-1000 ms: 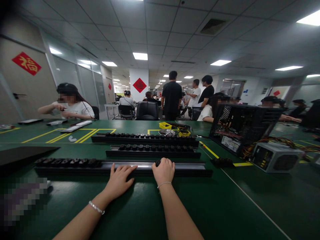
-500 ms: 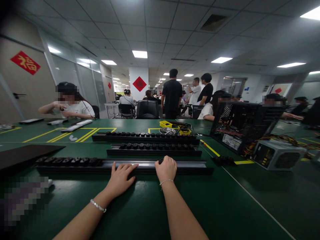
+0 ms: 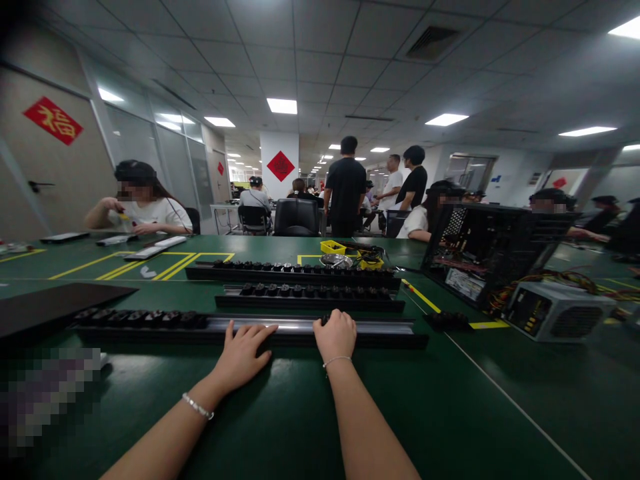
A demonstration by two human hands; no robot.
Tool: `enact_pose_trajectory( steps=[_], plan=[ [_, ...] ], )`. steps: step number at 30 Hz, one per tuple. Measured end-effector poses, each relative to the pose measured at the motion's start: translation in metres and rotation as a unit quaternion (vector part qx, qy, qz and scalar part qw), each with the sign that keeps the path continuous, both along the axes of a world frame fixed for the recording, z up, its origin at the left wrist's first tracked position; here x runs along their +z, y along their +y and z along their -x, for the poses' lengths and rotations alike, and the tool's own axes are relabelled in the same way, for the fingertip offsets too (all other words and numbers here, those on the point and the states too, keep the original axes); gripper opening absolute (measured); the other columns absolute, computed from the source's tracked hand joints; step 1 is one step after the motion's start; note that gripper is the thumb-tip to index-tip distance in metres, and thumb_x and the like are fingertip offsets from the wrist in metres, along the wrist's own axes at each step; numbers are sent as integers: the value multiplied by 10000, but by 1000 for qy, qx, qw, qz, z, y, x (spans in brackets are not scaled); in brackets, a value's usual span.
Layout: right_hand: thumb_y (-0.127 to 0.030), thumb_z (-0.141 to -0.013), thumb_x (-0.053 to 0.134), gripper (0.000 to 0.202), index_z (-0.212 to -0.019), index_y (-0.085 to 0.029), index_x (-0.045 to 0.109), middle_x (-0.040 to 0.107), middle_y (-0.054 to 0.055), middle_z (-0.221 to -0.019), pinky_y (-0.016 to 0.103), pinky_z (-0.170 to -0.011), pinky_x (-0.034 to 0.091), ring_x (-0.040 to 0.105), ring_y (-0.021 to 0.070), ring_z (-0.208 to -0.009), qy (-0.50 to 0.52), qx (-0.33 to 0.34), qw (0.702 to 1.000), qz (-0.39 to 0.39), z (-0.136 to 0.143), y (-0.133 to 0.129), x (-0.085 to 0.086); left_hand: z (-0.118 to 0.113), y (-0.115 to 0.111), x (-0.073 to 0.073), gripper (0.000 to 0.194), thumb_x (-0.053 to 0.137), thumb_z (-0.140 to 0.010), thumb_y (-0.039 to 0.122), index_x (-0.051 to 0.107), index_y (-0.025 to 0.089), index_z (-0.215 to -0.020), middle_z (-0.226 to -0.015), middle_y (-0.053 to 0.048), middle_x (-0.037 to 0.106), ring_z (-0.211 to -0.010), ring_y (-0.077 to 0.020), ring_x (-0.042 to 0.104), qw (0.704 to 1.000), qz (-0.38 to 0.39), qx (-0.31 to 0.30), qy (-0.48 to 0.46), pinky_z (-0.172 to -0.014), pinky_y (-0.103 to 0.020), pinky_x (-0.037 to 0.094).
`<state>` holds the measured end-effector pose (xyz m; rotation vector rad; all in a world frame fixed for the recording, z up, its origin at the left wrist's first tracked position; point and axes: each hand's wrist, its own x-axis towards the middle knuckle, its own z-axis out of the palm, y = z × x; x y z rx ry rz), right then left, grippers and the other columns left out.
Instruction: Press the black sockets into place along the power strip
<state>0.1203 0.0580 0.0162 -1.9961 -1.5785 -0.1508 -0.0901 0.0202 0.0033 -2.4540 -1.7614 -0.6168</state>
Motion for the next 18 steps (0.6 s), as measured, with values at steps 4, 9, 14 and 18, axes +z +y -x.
enact_pose_trajectory(
  steps=[4,9,14,18],
  plan=[
    [-341,-758,472,188,-767,-167,544,614,100,-824,307,-793,354,538,221,-889,-4,12,1000,13,-3,1,2,1,1,-1,475,489,-797,348,442,361,-1270,-1162,3,594,-1101,-240,482,1000,-3,0,2,-1062,-600,-7],
    [-353,-783,449,197,-776,-177,539,624,95,-825,317,-789,350,538,225,-899,-38,37,998,26,-6,-2,4,1,1,-1,480,486,-797,346,433,366,-1274,-1176,4,588,-1112,-238,479,1000,-1,0,4,-1063,-595,-19],
    [-353,-783,455,183,-738,-190,526,618,79,-809,316,-787,344,536,211,-884,-44,29,999,-3,-7,-4,1,1,1,-2,478,483,-798,342,432,367,-1273,-1171,10,588,-1114,-233,477,1000,-3,-2,-2,-1065,-592,-15],
    [-335,-775,458,168,-718,-190,520,615,75,-791,313,-778,347,537,210,-879,-40,23,999,-16,-7,-3,-2,1,1,-2,478,492,-790,333,442,366,-1265,-1157,10,594,-1105,-229,480,1000,-6,-1,-8,-1069,-584,-10]
  ],
)
